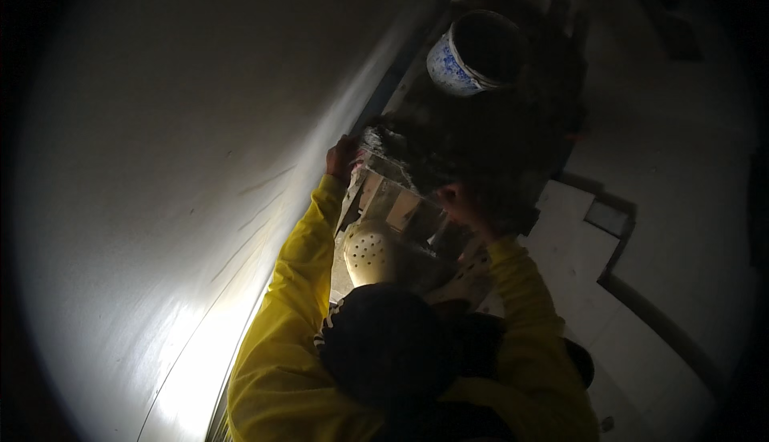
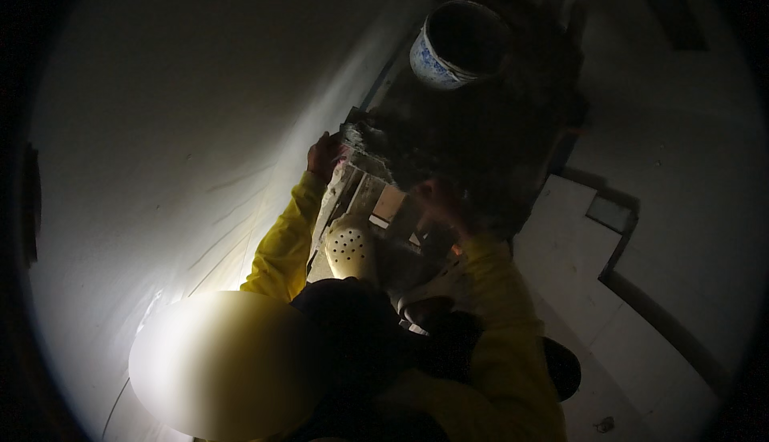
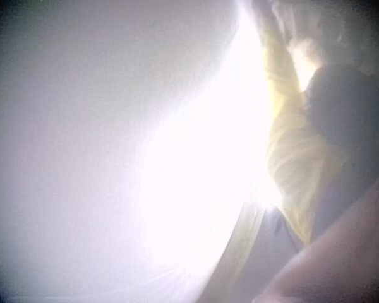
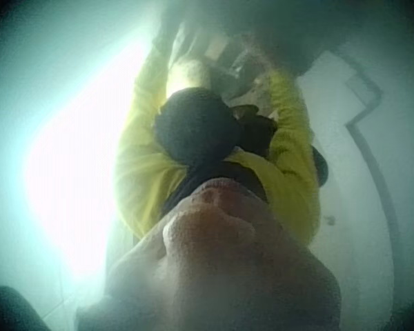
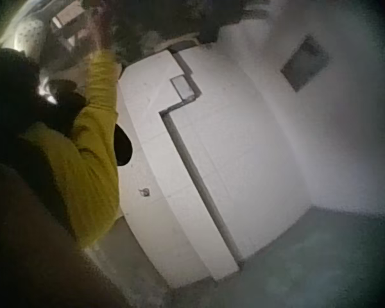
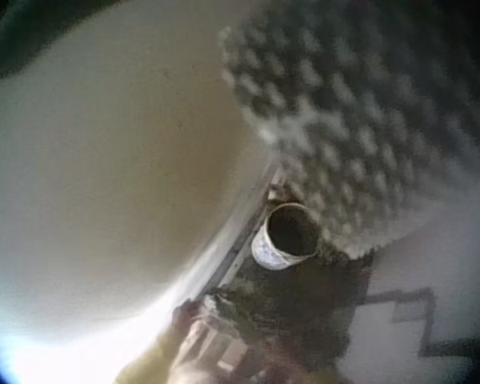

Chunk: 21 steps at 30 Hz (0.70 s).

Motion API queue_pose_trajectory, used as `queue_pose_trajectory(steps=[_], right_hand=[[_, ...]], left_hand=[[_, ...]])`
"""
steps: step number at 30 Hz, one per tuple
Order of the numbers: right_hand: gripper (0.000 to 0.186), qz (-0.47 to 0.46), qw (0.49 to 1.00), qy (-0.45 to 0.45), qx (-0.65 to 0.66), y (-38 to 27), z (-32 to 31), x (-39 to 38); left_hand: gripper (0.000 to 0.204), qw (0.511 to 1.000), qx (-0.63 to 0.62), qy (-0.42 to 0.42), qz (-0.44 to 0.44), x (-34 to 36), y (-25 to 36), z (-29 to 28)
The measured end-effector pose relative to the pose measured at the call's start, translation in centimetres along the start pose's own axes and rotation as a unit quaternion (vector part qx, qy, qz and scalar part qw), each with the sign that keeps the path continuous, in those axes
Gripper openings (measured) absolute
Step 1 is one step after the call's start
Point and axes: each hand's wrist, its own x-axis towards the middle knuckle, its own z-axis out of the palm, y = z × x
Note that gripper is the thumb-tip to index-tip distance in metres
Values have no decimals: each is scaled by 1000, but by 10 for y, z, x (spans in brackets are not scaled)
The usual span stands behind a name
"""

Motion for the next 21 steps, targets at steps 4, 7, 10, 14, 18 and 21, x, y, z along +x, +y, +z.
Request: queue_pose_trajectory(steps=[4,7,10,14,18,21], right_hand=[[33,-164,966,55,-190,-24,-40,-10],[31,-67,980,-30,-187,-33,-50,-5],[31,-8,961,-104,-257,-51,-61,-11],[30,-66,988,-7,-139,-41,-64,-31],[18,-199,943,-14,-265,-72,-52,-25],[11,-180,929,-52,-319,-93,-19,-11]], left_hand=[[32,999,50,9,15,-5,-1,-2],[32,996,88,6,25,-5,-1,-1],[31,994,103,-8,41,-1,-4,-4],[34,998,47,-14,31,-4,-5,-1],[41,998,53,16,16,-5,-2,-2],[45,999,35,20,-8,0,-4,2]])
